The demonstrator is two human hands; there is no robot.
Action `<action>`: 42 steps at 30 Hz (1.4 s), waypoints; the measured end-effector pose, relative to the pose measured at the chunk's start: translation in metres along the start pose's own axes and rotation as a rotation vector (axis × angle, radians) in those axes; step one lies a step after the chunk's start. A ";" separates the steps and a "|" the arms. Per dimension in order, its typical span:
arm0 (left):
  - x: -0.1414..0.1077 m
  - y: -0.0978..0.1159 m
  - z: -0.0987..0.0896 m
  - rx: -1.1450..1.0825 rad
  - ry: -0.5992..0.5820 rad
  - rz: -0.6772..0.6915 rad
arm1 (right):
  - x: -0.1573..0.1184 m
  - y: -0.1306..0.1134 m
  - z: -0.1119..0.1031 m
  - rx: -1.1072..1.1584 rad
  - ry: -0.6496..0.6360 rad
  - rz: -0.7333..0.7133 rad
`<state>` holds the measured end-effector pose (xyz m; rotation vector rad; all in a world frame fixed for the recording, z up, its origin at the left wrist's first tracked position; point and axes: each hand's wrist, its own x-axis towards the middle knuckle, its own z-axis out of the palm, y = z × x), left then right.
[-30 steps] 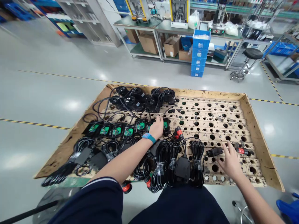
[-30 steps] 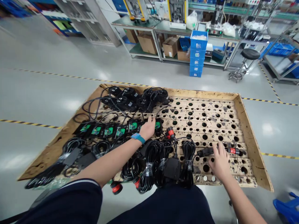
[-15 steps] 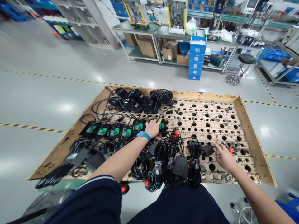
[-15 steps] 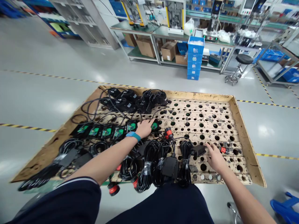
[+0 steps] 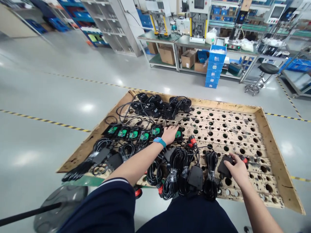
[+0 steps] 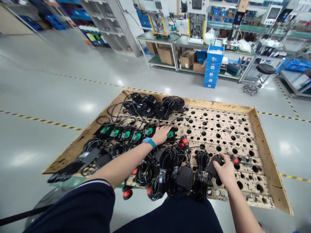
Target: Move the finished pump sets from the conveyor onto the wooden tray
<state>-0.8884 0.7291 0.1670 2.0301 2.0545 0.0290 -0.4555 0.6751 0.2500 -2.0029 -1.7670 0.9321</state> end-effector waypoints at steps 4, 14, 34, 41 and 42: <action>-0.006 -0.001 -0.004 -0.027 -0.003 0.054 | -0.055 -0.030 0.017 -0.008 -0.080 -0.425; -0.011 -0.011 -0.006 -0.073 0.116 0.001 | -0.084 -0.027 0.079 -0.417 -0.341 -0.562; -0.041 -0.069 0.000 -0.019 0.047 -0.128 | -0.024 -0.083 0.062 -0.683 -0.474 -0.558; -0.044 -0.073 0.002 -0.028 0.177 -0.050 | 0.089 -0.215 0.179 -0.588 -0.312 -0.897; -0.044 -0.074 0.002 -0.034 0.197 -0.037 | 0.099 -0.227 0.197 -0.627 -0.386 -0.861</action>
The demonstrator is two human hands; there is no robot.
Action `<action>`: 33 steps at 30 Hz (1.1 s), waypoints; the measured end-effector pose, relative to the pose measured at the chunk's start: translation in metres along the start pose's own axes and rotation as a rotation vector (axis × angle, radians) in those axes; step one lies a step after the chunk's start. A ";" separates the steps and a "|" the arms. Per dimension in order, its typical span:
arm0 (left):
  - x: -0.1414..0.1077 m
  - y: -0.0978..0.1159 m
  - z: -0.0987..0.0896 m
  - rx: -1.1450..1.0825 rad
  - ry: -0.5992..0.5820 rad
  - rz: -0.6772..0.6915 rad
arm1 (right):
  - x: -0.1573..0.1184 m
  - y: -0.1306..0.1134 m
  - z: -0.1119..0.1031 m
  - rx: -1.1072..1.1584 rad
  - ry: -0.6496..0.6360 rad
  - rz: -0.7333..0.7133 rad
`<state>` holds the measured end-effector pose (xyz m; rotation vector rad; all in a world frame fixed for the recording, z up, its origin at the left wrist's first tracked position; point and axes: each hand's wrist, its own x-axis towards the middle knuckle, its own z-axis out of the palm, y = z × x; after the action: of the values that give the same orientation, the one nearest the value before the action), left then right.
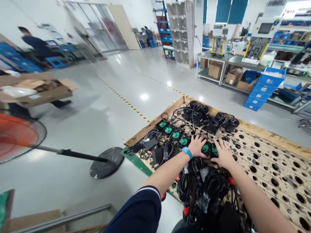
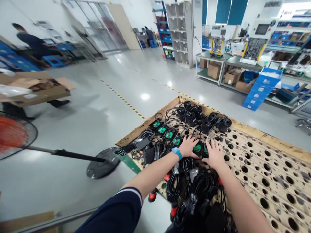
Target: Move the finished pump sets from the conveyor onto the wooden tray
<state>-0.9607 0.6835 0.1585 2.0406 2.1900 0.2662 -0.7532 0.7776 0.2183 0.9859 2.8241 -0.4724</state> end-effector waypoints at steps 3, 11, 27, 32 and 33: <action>-0.001 -0.002 0.000 -0.041 0.040 0.033 | 0.037 -0.007 0.018 0.009 -0.164 -0.010; -0.004 -0.007 -0.008 -0.049 0.019 0.059 | 0.022 -0.030 0.033 -0.013 -0.127 0.133; 0.001 0.002 -0.018 -0.054 -0.143 0.104 | 0.027 -0.032 0.032 -0.084 -0.137 0.253; -0.024 0.017 -0.035 -0.224 -0.056 0.002 | 0.020 -0.025 0.043 -0.114 -0.067 0.219; -0.040 0.022 -0.042 -0.289 0.025 -0.022 | 0.019 -0.025 0.043 -0.111 -0.073 0.219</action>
<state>-0.9455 0.6438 0.2039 1.8638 2.0462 0.5717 -0.7836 0.7565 0.1803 1.2100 2.6063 -0.3162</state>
